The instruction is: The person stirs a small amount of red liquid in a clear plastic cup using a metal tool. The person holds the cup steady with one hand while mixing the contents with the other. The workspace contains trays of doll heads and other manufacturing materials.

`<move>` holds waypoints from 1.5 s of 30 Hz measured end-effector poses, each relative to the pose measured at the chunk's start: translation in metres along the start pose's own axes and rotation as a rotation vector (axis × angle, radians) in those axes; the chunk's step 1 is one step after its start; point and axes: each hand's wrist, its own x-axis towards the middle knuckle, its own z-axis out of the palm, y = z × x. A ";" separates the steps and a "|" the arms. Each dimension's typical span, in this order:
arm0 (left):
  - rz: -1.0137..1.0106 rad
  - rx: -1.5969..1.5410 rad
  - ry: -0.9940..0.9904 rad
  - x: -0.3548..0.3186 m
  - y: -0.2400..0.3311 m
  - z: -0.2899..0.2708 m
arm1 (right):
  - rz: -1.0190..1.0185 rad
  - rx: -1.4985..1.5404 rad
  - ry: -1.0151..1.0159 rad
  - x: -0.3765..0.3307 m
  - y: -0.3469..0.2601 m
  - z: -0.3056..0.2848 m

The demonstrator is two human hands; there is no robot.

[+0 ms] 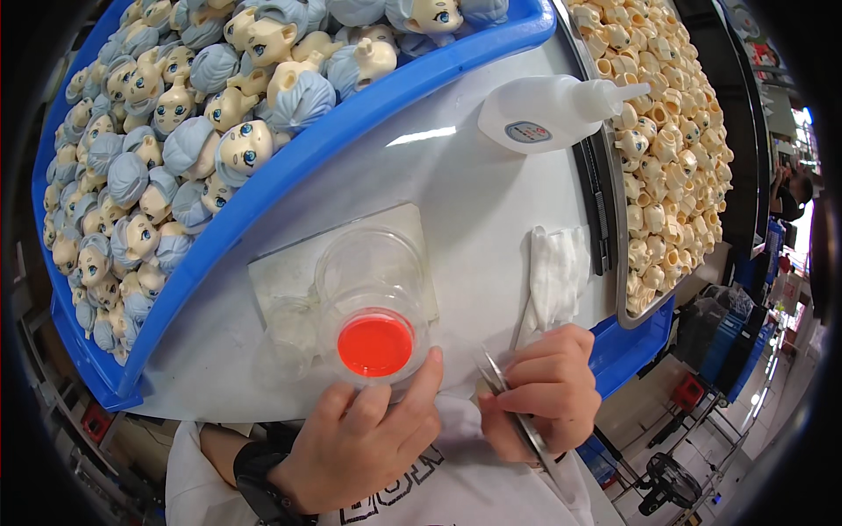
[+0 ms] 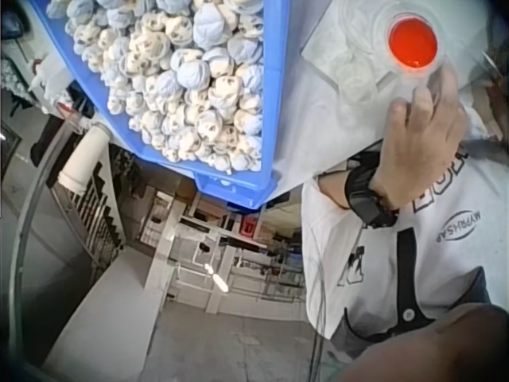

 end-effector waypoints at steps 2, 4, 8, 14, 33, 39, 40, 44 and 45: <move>0.003 0.005 -0.005 0.001 0.001 0.001 | 0.047 0.034 0.030 -0.002 0.003 -0.003; -0.002 0.016 -0.007 0.000 0.001 0.001 | 0.066 0.071 0.059 -0.002 0.004 -0.001; 0.001 -0.018 0.001 -0.001 0.000 -0.002 | 0.061 0.034 0.015 0.001 0.003 0.000; 0.002 -0.022 0.009 -0.001 0.000 0.001 | 0.029 0.012 0.029 -0.001 0.007 0.011; 0.012 0.012 0.013 0.001 0.001 0.004 | -0.016 0.051 0.025 0.001 0.009 0.010; 0.025 0.008 0.016 0.003 0.000 0.002 | -0.012 0.105 0.027 0.005 0.013 0.002; 0.027 0.012 0.012 0.004 0.001 0.002 | -0.002 0.142 0.028 0.003 0.016 0.001; 0.061 0.000 -0.034 0.002 -0.003 0.001 | 0.001 0.270 0.037 0.006 0.025 0.000; 0.063 -0.001 -0.033 0.002 -0.003 0.001 | 0.028 0.288 0.041 0.006 0.024 -0.002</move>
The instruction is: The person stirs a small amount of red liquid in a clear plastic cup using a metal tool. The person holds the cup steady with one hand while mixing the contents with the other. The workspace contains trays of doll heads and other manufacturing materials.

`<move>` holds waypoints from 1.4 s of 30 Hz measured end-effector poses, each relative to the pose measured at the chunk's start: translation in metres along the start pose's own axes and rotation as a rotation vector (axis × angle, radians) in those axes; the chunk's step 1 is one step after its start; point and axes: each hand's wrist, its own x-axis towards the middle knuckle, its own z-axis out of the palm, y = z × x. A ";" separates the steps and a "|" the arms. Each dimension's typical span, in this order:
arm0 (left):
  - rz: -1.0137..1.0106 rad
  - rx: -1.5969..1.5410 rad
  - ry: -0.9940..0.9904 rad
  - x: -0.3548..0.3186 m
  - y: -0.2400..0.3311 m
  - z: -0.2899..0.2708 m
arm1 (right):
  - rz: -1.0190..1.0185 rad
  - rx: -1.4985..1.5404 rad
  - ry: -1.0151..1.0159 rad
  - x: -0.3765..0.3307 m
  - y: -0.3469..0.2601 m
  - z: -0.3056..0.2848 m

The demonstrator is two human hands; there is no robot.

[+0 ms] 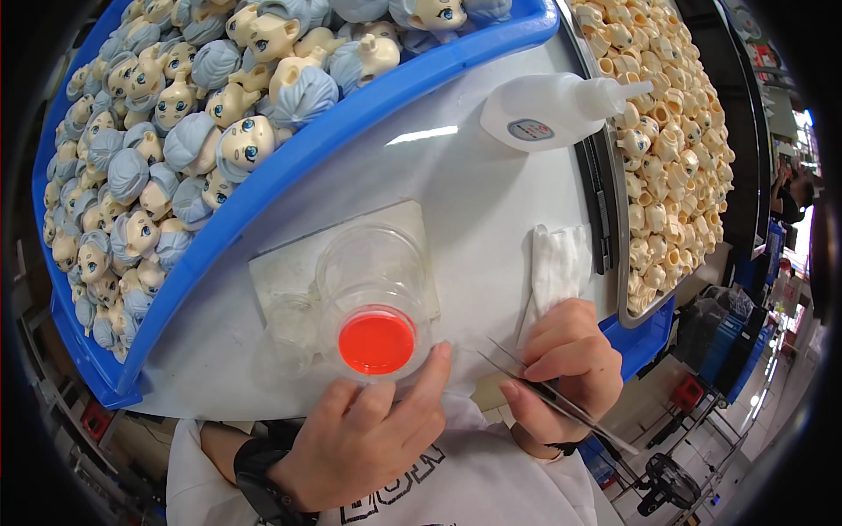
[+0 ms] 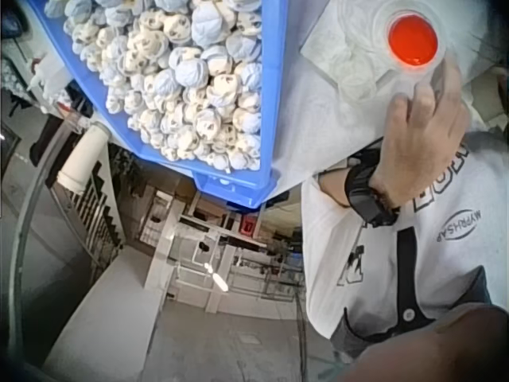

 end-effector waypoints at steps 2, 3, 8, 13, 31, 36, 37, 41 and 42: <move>0.005 -0.001 0.003 0.001 0.000 0.000 | 0.052 0.035 0.016 0.000 -0.003 -0.004; 0.009 -0.002 0.006 0.001 0.000 0.001 | 0.054 0.041 0.003 0.001 -0.004 -0.006; -0.050 0.013 0.045 0.001 0.002 0.001 | 0.026 0.177 0.077 0.001 0.001 -0.010; -0.054 -0.018 0.037 0.003 0.002 0.000 | 0.035 0.133 0.130 -0.001 -0.005 -0.016; 0.004 -0.212 0.099 -0.010 -0.003 -0.006 | -0.052 -0.203 0.136 -0.002 -0.018 0.004; 0.016 -0.364 0.270 -0.031 -0.017 -0.029 | -0.174 -0.035 0.228 -0.003 -0.029 0.007; 0.030 -0.390 0.293 -0.036 -0.021 -0.037 | -0.201 -0.007 0.233 -0.003 -0.028 0.010; -0.358 -0.193 0.439 -0.037 -0.029 -0.047 | -0.217 0.111 0.215 0.001 -0.038 0.015; -0.365 -0.224 0.417 -0.035 -0.036 -0.043 | -0.206 0.142 0.217 0.001 -0.039 0.018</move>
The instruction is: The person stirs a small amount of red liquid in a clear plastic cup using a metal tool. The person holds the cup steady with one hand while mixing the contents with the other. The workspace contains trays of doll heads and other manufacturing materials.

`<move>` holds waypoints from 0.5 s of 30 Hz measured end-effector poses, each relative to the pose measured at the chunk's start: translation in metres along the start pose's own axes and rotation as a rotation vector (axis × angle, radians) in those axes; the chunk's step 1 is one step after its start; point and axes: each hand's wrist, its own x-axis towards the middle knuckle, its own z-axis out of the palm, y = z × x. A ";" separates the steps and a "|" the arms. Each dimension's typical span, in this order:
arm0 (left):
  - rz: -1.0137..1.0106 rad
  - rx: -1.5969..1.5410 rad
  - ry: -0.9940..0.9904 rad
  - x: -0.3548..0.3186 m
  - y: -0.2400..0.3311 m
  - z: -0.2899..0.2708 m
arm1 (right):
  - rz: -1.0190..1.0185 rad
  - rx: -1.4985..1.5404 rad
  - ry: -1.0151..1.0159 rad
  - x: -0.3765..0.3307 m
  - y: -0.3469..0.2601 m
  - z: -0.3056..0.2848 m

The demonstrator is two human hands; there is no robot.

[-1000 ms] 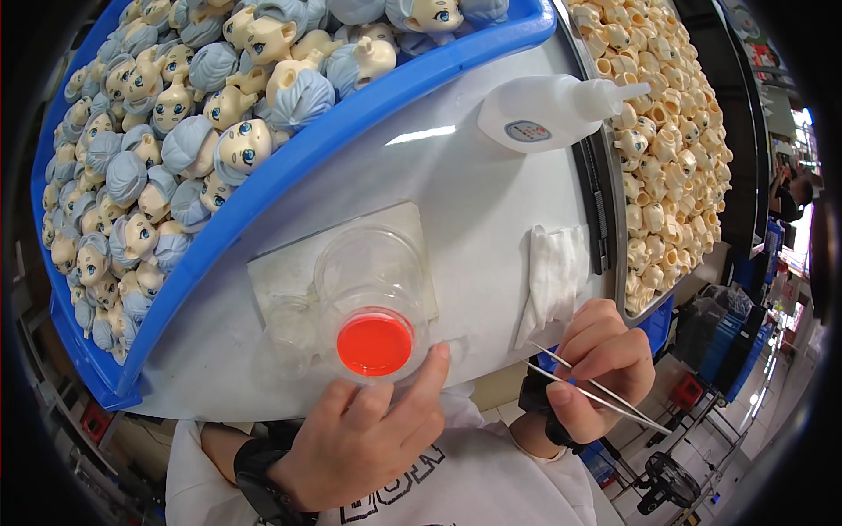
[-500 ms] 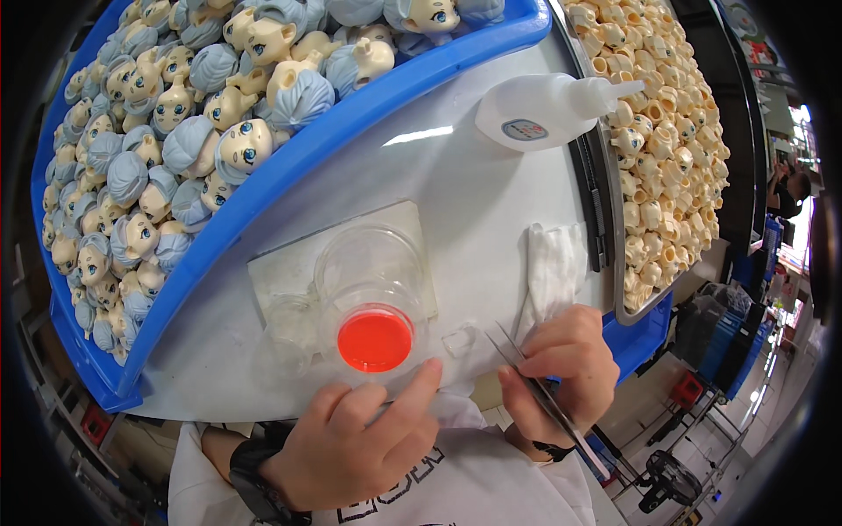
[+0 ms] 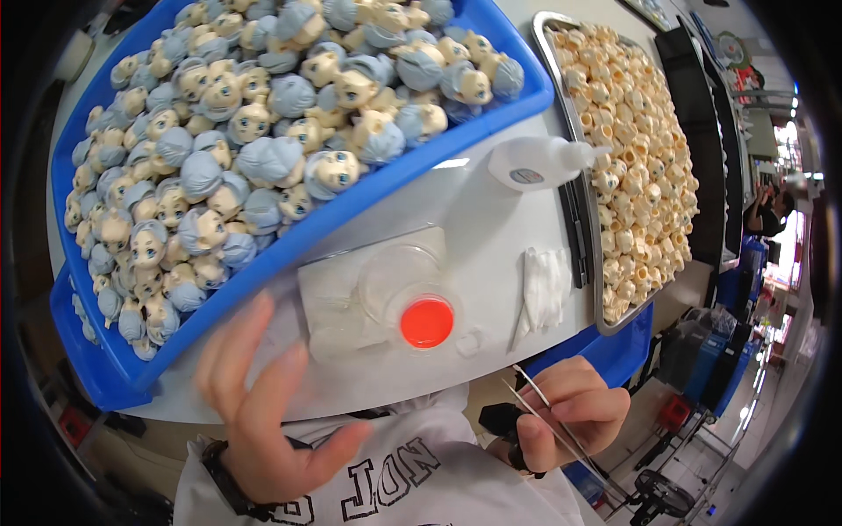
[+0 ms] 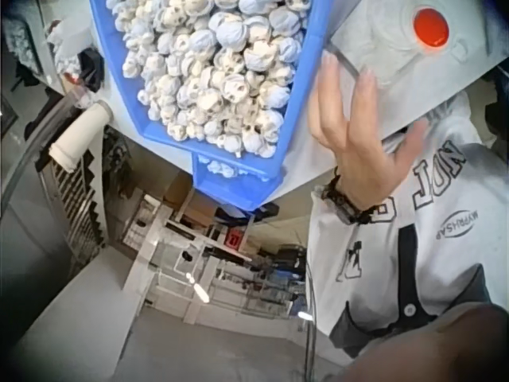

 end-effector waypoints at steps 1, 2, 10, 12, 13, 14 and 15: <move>-0.017 -0.024 -0.025 0.002 -0.006 0.003 | 0.015 0.030 0.004 -0.001 0.000 0.005; -0.062 -0.089 -0.062 0.003 -0.009 0.007 | 0.039 0.054 0.006 0.000 -0.002 0.008; -0.196 -0.169 -0.177 0.008 -0.014 0.015 | 0.026 0.033 -0.090 0.007 -0.001 0.016; -0.216 -0.141 -0.181 0.008 -0.013 0.015 | 0.037 0.027 -0.111 0.007 0.001 0.019; -0.225 -0.127 -0.184 0.008 -0.013 0.016 | 0.035 0.020 -0.112 0.006 0.002 0.020; -0.219 -0.106 -0.181 0.009 -0.013 0.016 | 0.034 0.013 -0.112 0.006 0.003 0.021; -0.213 -0.084 -0.179 0.010 -0.013 0.017 | 0.032 0.007 -0.112 0.006 0.003 0.022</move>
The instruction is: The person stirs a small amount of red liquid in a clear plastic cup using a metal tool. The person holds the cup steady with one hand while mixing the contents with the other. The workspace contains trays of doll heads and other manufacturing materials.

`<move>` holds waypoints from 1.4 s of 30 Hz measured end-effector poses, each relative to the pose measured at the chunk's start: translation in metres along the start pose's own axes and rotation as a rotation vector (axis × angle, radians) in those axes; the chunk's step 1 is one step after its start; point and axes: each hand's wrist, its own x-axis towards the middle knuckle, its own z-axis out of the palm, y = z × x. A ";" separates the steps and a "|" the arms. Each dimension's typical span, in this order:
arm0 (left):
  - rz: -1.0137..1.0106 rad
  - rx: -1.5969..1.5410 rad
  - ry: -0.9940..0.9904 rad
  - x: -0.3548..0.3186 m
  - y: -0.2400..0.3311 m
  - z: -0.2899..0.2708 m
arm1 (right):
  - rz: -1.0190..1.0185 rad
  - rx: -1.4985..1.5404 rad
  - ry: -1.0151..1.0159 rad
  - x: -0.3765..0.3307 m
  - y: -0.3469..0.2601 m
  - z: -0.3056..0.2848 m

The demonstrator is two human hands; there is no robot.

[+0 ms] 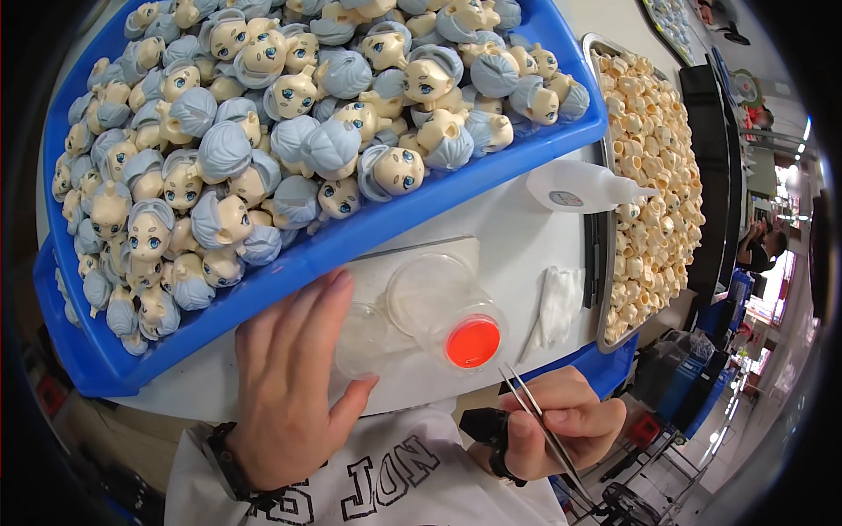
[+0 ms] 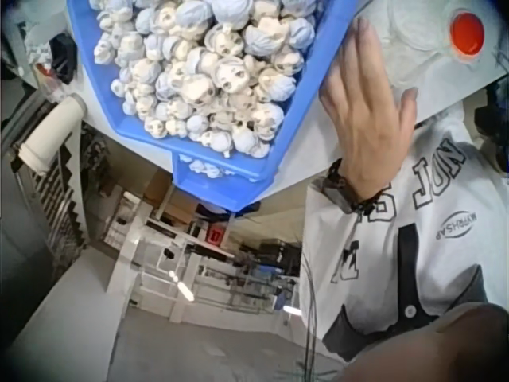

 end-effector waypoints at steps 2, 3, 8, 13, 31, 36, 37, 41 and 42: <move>-0.004 0.029 0.009 0.001 0.000 0.001 | 0.003 -0.026 0.013 0.001 0.000 0.004; -0.013 0.037 0.013 0.001 0.000 0.002 | 0.004 -0.042 0.021 0.001 -0.001 0.006; -0.026 0.062 0.045 0.004 0.000 0.006 | 0.086 -0.033 0.002 0.003 -0.004 0.004; -0.003 0.081 0.051 0.006 0.001 0.006 | 0.091 -0.149 -0.128 0.005 -0.006 0.001; -0.074 0.074 0.073 0.004 0.009 0.012 | 0.113 -0.224 -0.062 0.001 -0.007 0.015; -0.083 0.065 0.061 0.004 0.009 0.013 | 0.150 -0.258 -0.056 0.001 -0.011 0.015; -0.099 0.060 0.072 0.005 0.010 0.013 | 0.152 -0.270 -0.043 0.001 -0.013 0.016; -0.077 0.079 0.053 0.004 0.007 0.013 | 0.143 -0.261 -0.072 0.002 -0.011 0.013; -0.059 0.086 0.043 0.003 0.005 0.013 | 0.138 -0.247 -0.106 0.002 -0.010 0.011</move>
